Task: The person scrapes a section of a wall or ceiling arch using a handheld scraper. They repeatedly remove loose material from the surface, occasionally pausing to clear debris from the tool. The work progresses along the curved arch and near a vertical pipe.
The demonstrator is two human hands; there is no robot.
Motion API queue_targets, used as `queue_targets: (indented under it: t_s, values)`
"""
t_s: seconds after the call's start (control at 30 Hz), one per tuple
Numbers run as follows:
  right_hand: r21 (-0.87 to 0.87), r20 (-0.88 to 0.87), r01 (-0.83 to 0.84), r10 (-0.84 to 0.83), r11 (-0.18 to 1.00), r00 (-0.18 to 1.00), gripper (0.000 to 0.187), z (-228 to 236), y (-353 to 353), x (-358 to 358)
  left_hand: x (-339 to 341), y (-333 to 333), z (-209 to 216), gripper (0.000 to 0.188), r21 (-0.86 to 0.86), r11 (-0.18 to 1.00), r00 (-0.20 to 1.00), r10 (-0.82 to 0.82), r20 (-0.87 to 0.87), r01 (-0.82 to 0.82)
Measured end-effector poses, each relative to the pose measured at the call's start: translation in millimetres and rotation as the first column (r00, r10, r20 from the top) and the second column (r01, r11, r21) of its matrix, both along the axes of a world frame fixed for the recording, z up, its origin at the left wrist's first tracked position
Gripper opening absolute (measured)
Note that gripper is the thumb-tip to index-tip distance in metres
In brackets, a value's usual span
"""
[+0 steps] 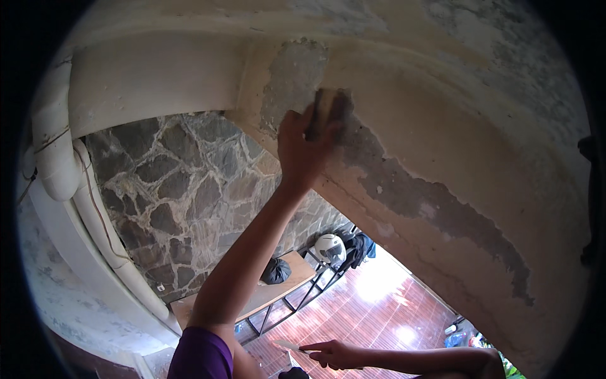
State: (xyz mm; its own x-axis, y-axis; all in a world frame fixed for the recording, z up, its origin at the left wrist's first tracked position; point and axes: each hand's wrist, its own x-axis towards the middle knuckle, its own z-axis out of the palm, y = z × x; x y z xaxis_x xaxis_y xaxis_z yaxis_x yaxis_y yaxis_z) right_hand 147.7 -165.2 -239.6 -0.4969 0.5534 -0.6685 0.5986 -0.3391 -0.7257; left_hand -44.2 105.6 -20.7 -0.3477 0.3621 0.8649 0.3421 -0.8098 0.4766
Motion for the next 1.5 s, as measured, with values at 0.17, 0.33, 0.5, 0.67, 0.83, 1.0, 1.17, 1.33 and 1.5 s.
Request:
queue_targets:
  t_s: [0.17,0.33,0.5,0.67,0.83,1.0,1.17,1.33,1.5]
  values:
    - [0.068,0.071,-0.008,0.003,0.998,0.997,0.044,1.7,1.8,-2.3,1.1,-6.0,1.6,0.045,-0.258,0.965,0.974,0.109,0.199,-0.055]
    - [0.053,-0.019,0.006,-0.005,0.999,1.0,0.045,5.3,7.2,-2.6,2.0,-6.6,7.1,0.043,-0.008,1.0,0.992,0.01,0.122,-0.009]
    - [0.05,0.011,0.031,-0.032,0.998,0.999,0.044,6.6,10.0,-3.6,6.3,-7.2,8.1,0.046,-0.041,0.999,0.992,0.023,0.122,-0.018]
    - [0.107,0.038,0.017,-0.021,0.994,0.999,0.044,7.1,9.4,-2.7,12.7,-9.9,1.5,0.044,0.092,0.962,0.819,-0.267,0.507,0.257]
    - [0.01,-0.05,0.055,-0.054,0.998,0.997,0.045,10.3,11.3,0.7,17.6,-5.6,-7.6,0.028,-0.004,1.0,0.987,0.012,0.162,-0.011]
    - [0.067,-0.003,0.014,-0.014,0.998,1.0,0.045,9.9,11.2,1.8,18.3,6.5,-15.0,0.033,-0.015,0.996,0.964,0.093,0.248,-0.092]
    - [0.039,-0.006,0.008,-0.008,0.999,1.0,0.045,8.5,10.6,3.5,12.7,11.0,-20.4,0.039,-0.071,0.997,0.976,0.04,0.215,-0.025]
    - [0.031,0.026,0.03,-0.031,0.999,0.999,0.045,12.3,13.5,3.9,12.8,0.9,-21.0,0.04,-0.02,0.999,0.988,0.036,0.147,-0.033]
    - [0.04,-0.036,0.009,-0.008,0.999,0.999,0.045,13.2,16.3,1.3,16.0,-7.3,-14.3,0.039,0.173,0.985,0.999,0.016,0.033,-0.022]
